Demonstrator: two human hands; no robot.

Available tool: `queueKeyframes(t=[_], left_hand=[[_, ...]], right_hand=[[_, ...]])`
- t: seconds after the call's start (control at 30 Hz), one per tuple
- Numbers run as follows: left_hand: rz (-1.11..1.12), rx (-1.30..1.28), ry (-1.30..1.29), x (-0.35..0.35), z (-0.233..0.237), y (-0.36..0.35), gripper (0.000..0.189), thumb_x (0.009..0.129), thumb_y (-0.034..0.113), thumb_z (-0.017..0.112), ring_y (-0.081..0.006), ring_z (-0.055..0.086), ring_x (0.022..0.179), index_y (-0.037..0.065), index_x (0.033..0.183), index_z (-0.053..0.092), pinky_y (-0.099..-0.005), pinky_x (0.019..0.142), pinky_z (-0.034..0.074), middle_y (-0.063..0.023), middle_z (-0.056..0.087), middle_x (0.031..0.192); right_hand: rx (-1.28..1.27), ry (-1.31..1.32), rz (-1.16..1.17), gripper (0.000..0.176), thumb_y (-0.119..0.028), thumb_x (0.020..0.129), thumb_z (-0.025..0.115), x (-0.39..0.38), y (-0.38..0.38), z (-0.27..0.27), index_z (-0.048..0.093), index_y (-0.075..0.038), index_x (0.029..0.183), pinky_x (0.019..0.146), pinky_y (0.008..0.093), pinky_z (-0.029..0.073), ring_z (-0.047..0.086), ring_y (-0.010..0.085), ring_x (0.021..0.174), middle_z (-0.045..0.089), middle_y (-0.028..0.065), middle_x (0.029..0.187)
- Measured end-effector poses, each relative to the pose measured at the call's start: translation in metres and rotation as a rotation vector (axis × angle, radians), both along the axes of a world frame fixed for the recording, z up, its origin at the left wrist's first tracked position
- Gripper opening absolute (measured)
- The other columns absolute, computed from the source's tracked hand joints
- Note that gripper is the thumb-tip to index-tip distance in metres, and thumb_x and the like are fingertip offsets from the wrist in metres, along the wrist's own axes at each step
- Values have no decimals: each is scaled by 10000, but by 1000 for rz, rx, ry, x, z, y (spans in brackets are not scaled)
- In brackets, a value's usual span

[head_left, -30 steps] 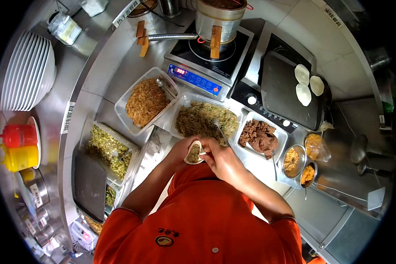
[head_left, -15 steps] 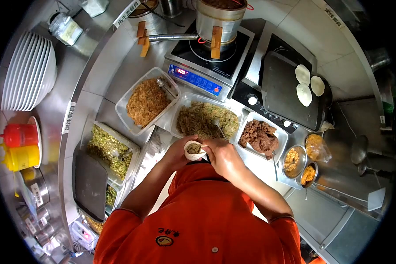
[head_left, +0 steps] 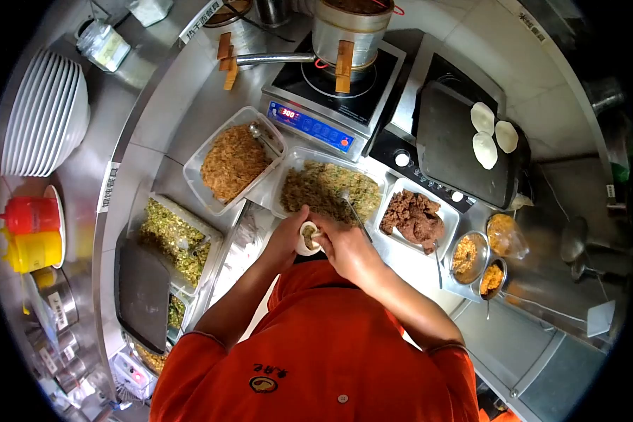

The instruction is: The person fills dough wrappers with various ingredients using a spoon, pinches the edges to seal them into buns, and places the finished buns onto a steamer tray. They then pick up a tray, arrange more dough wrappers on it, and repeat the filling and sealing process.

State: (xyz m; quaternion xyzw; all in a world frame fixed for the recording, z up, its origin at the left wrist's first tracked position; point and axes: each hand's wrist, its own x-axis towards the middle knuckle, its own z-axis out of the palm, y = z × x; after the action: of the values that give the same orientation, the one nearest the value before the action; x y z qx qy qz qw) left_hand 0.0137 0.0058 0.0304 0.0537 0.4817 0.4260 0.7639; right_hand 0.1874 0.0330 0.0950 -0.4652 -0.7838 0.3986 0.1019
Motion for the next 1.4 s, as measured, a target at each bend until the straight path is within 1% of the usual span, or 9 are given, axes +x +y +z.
queueKeyframes(t=[0.3, 0.6, 0.67, 0.77, 0.97, 1.07, 1.2, 1.3, 1.4], left_hand=[[-56, 103, 166, -5, 4, -1, 458, 1096, 446, 428, -140, 655, 730, 58, 988, 646, -310, 585, 541, -52, 663, 870], [-221, 205, 201, -20, -2, -3, 404, 1097, 382, 452, -136, 649, 917, 28, 1125, 644, -306, 850, 512, -77, 680, 1006], [-224, 590, 584, -19, -6, -11, 263, 1064, 229, 521, -122, 614, 1007, 29, 1189, 637, -288, 885, 499, -78, 653, 1149], [-105, 385, 261, -16, 24, -9, 245, 1020, 83, 540, -155, 587, 1133, 30, 1247, 617, -317, 1005, 468, -55, 601, 1265], [-237, 588, 596, -13, 3, -19, 277, 1000, 31, 545, -176, 595, 1140, 30, 1272, 597, -313, 1007, 462, -70, 611, 1260], [44, 362, 273, -11, 26, -15, 274, 991, -5, 546, -198, 606, 1134, 27, 1260, 588, -321, 983, 482, -90, 622, 1231], [-154, 683, 550, -7, 25, -21, 225, 1029, 74, 518, -215, 625, 1104, 27, 1240, 582, -324, 950, 503, -105, 630, 1176], [-11, 254, 55, -5, 17, -18, 368, 1104, 336, 370, -214, 650, 967, 53, 1166, 597, -345, 836, 532, -97, 637, 1066], [-23, 144, 49, -9, 8, -19, 363, 1106, 331, 374, -203, 653, 901, 49, 1105, 603, -366, 770, 542, -81, 646, 995]], right_hand=[[43, 81, 26, 87, -30, 930, 654, -6, 3, -1, 652, -10, 1015, 664, 482, 564, 695, 432, 774, 701, 234, 887], [6, 152, -4, 112, -57, 950, 650, -10, 7, 9, 666, 14, 1035, 717, 472, 571, 703, 431, 826, 712, 237, 937], [18, 95, 9, 185, -121, 983, 600, -5, 11, -9, 660, -1, 1110, 712, 532, 548, 679, 473, 771, 673, 301, 823], [50, 167, -47, 179, -137, 983, 606, -6, 8, 2, 685, -11, 1081, 711, 528, 550, 681, 466, 776, 678, 291, 834], [124, 89, -53, 151, -75, 941, 673, -5, 4, 18, 690, 2, 1070, 736, 456, 578, 705, 416, 850, 722, 224, 982], [220, 174, -100, 147, -58, 919, 695, 1, 3, 30, 699, 1, 1053, 739, 435, 587, 717, 395, 843, 732, 209, 979], [-9, 361, -114, 150, -97, 930, 680, -1, 2, 43, 712, -20, 1054, 738, 460, 593, 709, 408, 802, 719, 234, 968], [111, 269, -35, 143, -83, 932, 677, 3, 2, 18, 710, -11, 1052, 743, 451, 595, 725, 391, 820, 724, 235, 991], [156, 282, -50, 116, -34, 909, 708, 1, -3, 22, 709, 16, 1013, 724, 404, 589, 733, 366, 842, 745, 189, 961]])
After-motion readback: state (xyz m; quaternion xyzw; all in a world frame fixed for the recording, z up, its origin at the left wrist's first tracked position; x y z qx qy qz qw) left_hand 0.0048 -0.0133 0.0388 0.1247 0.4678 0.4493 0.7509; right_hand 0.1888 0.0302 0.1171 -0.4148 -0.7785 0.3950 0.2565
